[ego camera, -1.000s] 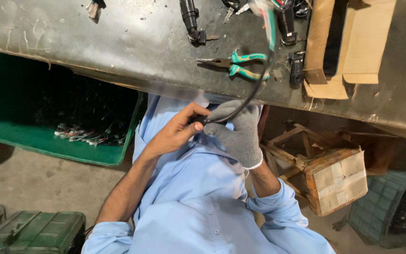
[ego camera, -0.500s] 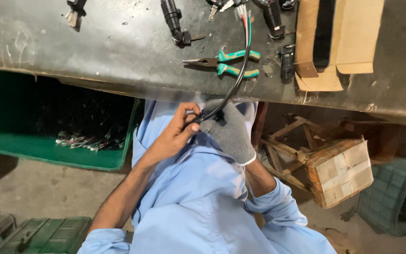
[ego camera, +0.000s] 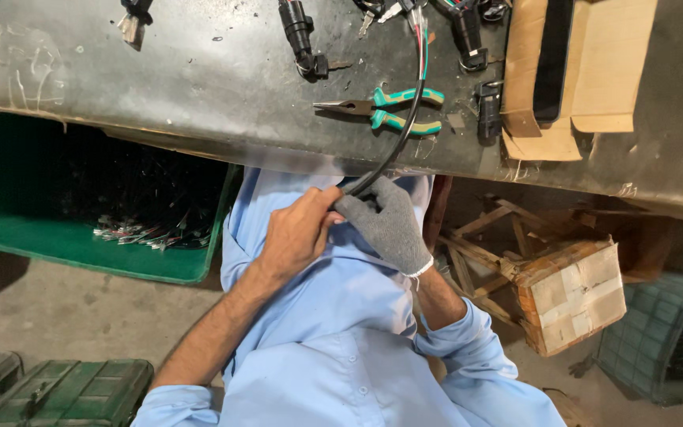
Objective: The person attaches black connector plugs to the ends of a cable, twisting wires and using pliers to secure the connections, then places the finished cable assembly on the workbench with a growing pile of completed harnesses.
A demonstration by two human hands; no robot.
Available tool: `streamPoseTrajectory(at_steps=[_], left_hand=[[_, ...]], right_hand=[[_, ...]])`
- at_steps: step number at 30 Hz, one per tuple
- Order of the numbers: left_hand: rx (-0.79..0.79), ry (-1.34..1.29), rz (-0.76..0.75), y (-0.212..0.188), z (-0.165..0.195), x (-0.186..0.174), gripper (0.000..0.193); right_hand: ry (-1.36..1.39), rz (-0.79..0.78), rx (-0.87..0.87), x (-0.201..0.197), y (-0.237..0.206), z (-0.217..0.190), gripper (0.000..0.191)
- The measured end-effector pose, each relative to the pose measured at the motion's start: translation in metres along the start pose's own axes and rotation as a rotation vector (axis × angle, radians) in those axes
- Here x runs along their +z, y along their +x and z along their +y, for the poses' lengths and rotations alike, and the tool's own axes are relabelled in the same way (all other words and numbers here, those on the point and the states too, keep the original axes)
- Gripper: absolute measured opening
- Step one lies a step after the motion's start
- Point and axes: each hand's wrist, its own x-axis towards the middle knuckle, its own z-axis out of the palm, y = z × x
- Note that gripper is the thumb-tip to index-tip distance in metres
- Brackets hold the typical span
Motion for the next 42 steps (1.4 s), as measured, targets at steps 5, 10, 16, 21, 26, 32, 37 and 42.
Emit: streamPoseTrajectory(at_steps=[5,10,16,21,26,32,37,42], left_hand=[[0.062,0.029,-0.004,0.009,0.002,-0.007,0.045],[-0.029,-0.033,-0.047,0.011,-0.003,-0.014,0.049],[-0.261,-0.478,-0.037,0.010,-0.015,-0.032,0.038],[-0.368,-0.820,-0.070,0.012,-0.013,-0.040,0.039],[-0.431,-0.768,-0.127,0.010,0.001,-0.045,0.058],[-0.306,-0.434,-0.109,0.002,0.013,-0.046,0.044],[-0.238,-0.410,-0.086,-0.005,0.014,-0.042,0.040],[-0.277,-0.473,-0.113,-0.008,0.012,-0.042,0.042]], right_hand=[[0.128,-0.026,0.010,-0.002,0.000,-0.005,0.025],[0.059,0.001,0.002,-0.003,-0.002,-0.032,0.028],[-0.700,0.238,-0.709,-0.036,0.007,-0.076,0.046],[-1.067,0.447,-0.744,-0.044,0.035,-0.067,0.061],[-0.900,0.336,-0.764,-0.040,0.016,-0.036,0.035],[0.055,-0.051,0.055,0.010,-0.014,-0.016,0.018],[-0.187,-0.106,-0.122,0.027,-0.004,-0.006,0.036],[-0.306,-0.050,-0.553,0.014,0.014,0.001,0.038]])
